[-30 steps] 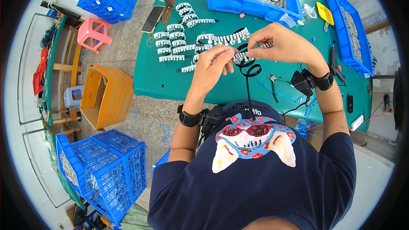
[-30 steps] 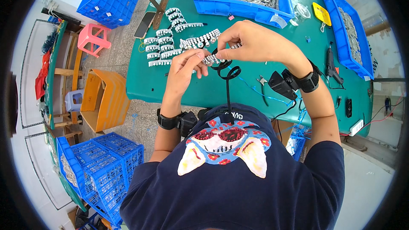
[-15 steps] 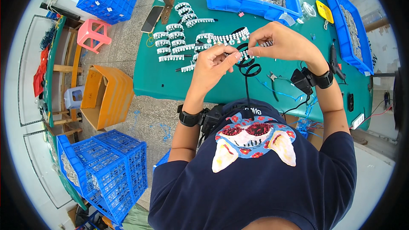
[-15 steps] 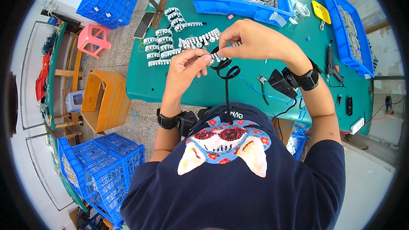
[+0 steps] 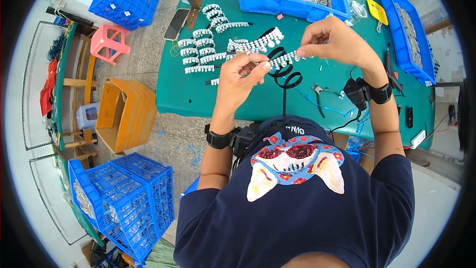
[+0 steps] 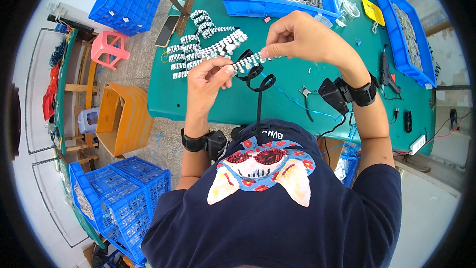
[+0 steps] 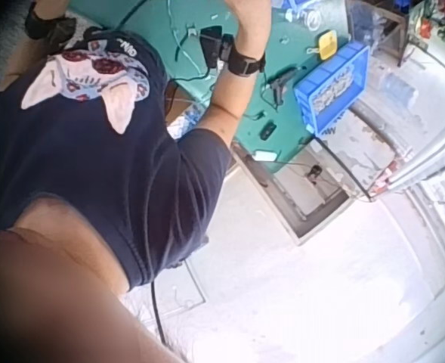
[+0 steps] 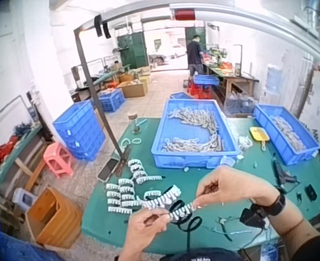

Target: Attaching decorative beads or studs to black straps using hands and pliers, and preparing to use a hot glue gun.

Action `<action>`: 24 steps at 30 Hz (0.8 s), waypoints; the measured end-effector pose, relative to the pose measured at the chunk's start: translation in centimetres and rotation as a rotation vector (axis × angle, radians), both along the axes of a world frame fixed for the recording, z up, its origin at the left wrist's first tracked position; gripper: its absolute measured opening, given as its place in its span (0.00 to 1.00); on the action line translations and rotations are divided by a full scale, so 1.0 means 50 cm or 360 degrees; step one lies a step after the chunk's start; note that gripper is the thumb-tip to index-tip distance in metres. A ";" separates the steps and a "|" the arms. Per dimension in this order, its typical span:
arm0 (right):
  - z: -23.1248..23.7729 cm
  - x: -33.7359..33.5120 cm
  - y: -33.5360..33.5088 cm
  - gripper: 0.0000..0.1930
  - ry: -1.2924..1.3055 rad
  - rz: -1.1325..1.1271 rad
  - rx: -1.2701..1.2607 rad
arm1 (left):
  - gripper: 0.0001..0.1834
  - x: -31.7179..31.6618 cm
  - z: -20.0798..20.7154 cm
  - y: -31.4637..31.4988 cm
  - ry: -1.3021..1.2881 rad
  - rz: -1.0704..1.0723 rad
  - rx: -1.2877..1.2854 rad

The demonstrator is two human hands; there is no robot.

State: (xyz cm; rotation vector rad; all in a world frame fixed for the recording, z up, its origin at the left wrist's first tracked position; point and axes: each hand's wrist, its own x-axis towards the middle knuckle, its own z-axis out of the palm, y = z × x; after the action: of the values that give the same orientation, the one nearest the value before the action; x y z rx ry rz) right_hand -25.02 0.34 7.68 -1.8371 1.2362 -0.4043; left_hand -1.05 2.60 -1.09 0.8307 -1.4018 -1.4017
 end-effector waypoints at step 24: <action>-0.024 0.019 0.007 0.12 -0.0345 0.0002 -0.0073 | 0.06 0.008 -0.018 -0.004 0.0434 -0.0108 0.0089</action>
State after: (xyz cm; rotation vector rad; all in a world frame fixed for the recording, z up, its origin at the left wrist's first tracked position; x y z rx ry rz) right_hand -24.06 0.68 6.48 -1.7797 1.0852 -0.6187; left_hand -0.67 2.38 -2.00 0.6047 -1.1951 -1.5483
